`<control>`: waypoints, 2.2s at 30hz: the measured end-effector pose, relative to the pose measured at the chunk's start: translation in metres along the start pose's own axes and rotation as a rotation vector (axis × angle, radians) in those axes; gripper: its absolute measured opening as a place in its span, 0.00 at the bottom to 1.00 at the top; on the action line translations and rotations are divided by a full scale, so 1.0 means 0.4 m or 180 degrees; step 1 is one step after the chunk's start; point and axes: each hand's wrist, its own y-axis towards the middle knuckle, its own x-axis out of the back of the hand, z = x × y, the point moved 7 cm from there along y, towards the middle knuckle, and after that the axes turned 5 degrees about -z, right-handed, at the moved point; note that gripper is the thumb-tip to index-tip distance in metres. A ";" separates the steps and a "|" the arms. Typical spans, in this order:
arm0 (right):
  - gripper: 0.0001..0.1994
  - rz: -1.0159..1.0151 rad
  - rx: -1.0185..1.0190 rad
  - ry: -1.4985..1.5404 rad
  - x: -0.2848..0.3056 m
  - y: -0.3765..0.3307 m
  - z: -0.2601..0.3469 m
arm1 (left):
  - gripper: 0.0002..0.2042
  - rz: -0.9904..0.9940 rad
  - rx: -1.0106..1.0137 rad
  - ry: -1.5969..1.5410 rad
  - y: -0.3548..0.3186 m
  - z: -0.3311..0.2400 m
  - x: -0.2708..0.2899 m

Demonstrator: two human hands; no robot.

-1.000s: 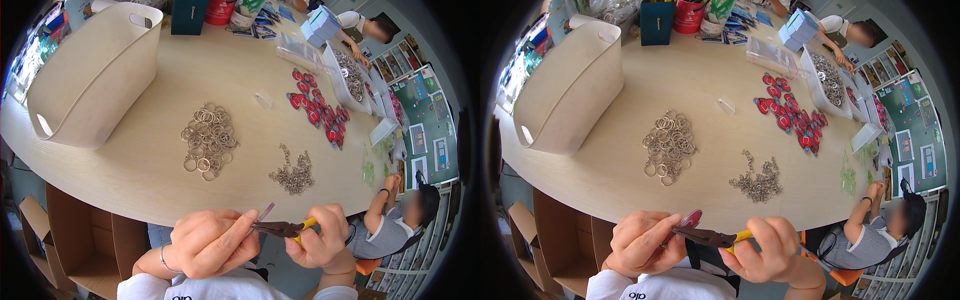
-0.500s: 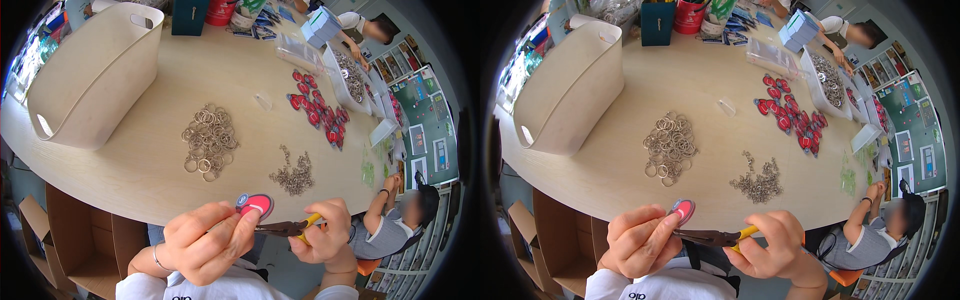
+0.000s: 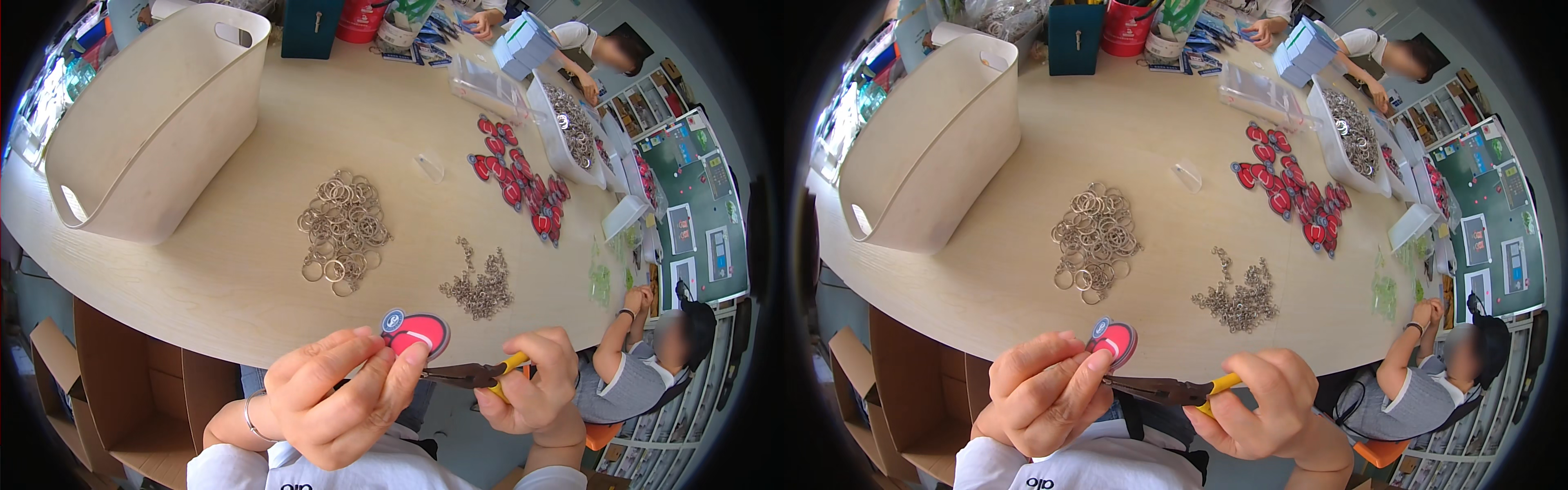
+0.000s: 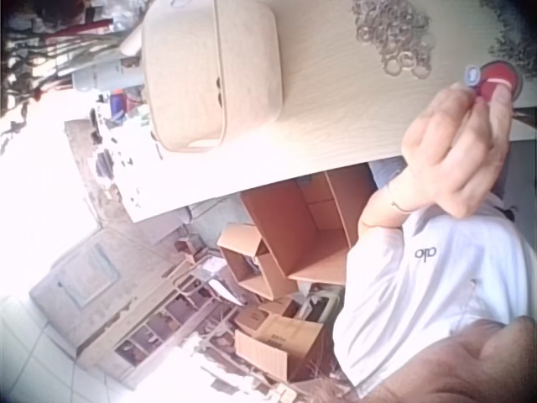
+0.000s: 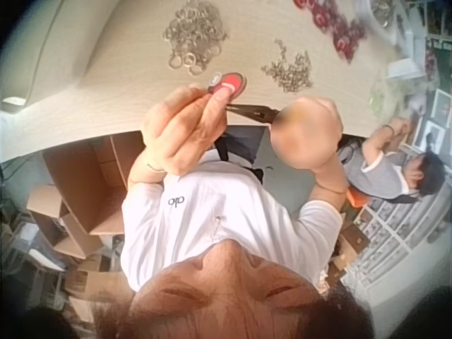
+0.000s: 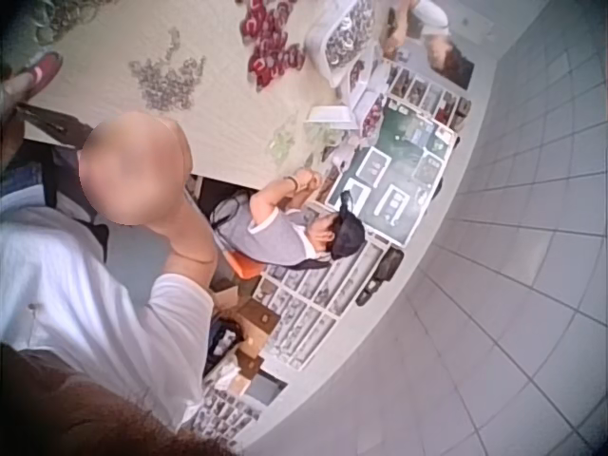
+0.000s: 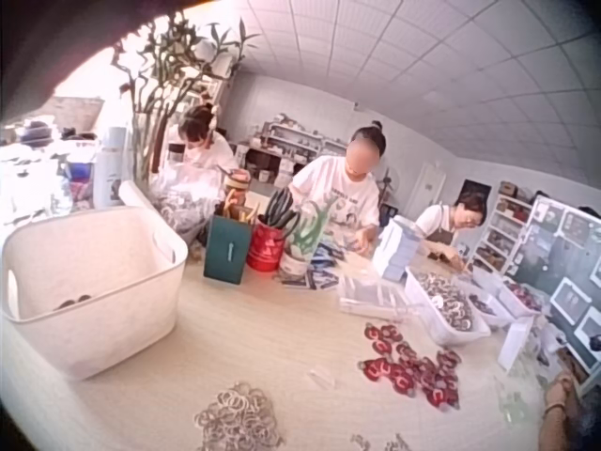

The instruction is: The person uses pliers to attach metal split rings to red heart-shaped charms and then connects them to larger key rings. They place the finished keychains into a white plastic bin on the table. The process is repeated continuously with components from piles on the table.

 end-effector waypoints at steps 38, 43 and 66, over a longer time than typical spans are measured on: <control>0.16 0.0056 -0.0018 0.0257 -0.029 -0.008 -0.003 | 0.22 0.0177 0.0211 -0.0110 -0.015 0.019 -0.001; 0.15 -0.0077 -0.0177 0.0448 -0.057 -0.006 -0.014 | 0.20 0.0249 0.0248 0.0111 -0.004 0.040 0.003; 0.15 -0.0121 0.0010 0.0223 -0.061 -0.003 0.009 | 0.18 0.0210 0.0257 0.0001 -0.005 0.030 0.009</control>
